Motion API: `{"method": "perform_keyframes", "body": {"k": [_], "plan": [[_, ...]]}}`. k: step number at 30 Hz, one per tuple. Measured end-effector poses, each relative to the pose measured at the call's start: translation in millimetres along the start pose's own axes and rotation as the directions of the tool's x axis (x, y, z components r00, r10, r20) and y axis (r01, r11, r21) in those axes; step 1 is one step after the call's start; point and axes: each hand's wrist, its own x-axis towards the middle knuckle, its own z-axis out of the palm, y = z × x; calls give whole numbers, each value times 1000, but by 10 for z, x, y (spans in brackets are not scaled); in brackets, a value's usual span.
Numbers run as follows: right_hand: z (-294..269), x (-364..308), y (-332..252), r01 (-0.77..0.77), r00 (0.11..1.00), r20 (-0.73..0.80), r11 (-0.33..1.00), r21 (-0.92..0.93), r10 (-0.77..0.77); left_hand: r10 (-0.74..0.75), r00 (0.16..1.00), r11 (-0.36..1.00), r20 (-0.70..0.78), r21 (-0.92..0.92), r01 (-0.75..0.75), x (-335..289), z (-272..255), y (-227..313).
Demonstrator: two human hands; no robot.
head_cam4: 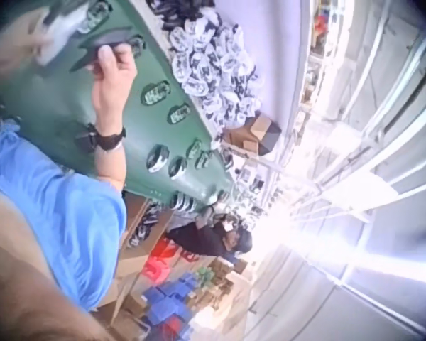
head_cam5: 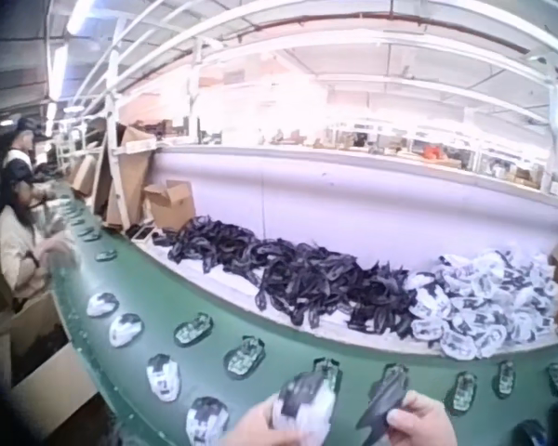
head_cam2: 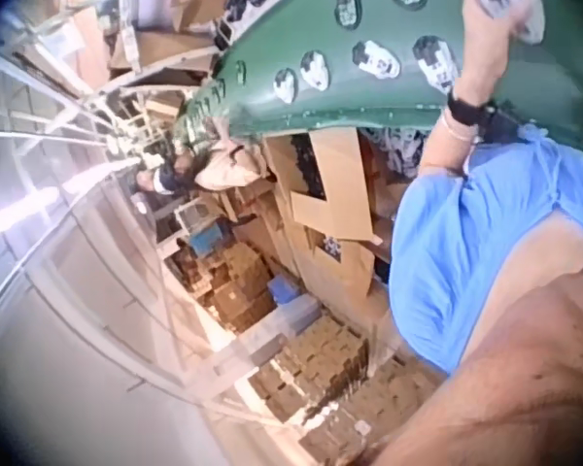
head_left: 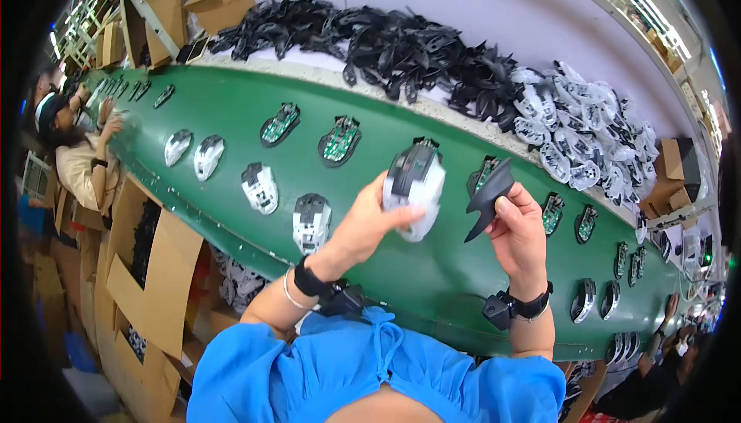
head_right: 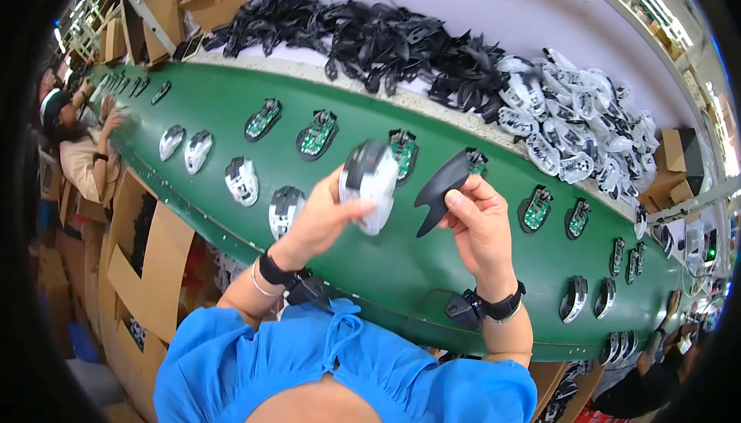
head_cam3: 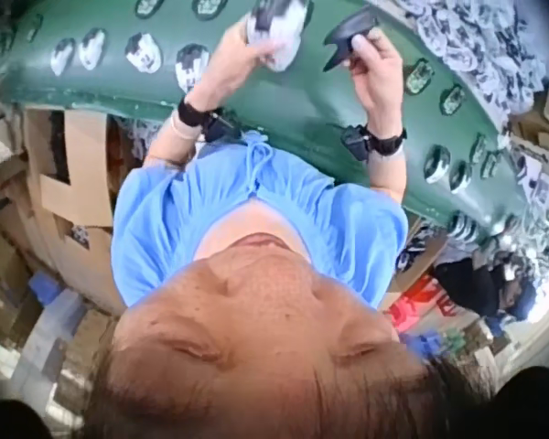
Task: The person assembles small electronic devices on a green workbench by hand. They repeatedly pick up white plastic casings and black rubber components, fit the rubber pieces onto the casings, and place the assembled units into a cardboard box. The process involves handling multiple units one at a time in a repetitive sequence.
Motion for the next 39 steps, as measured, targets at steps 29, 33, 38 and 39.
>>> {"method": "perform_keyframes", "body": {"k": [29,33,38,39], "plan": [[313,-55,123,23,992,121,1000,-22,-20,-53,991,971,119,-224,79,-240,199,310],[316,-64,114,25,991,133,999,-27,-21,-77,988,955,133,-274,111,-240,190,318],[353,-82,83,94,990,124,982,-165,-74,-35,992,987,119,-153,53,-260,152,367],[352,-84,73,111,988,126,974,-199,-87,-18,994,991,110,-128,32,-262,152,376]]}}
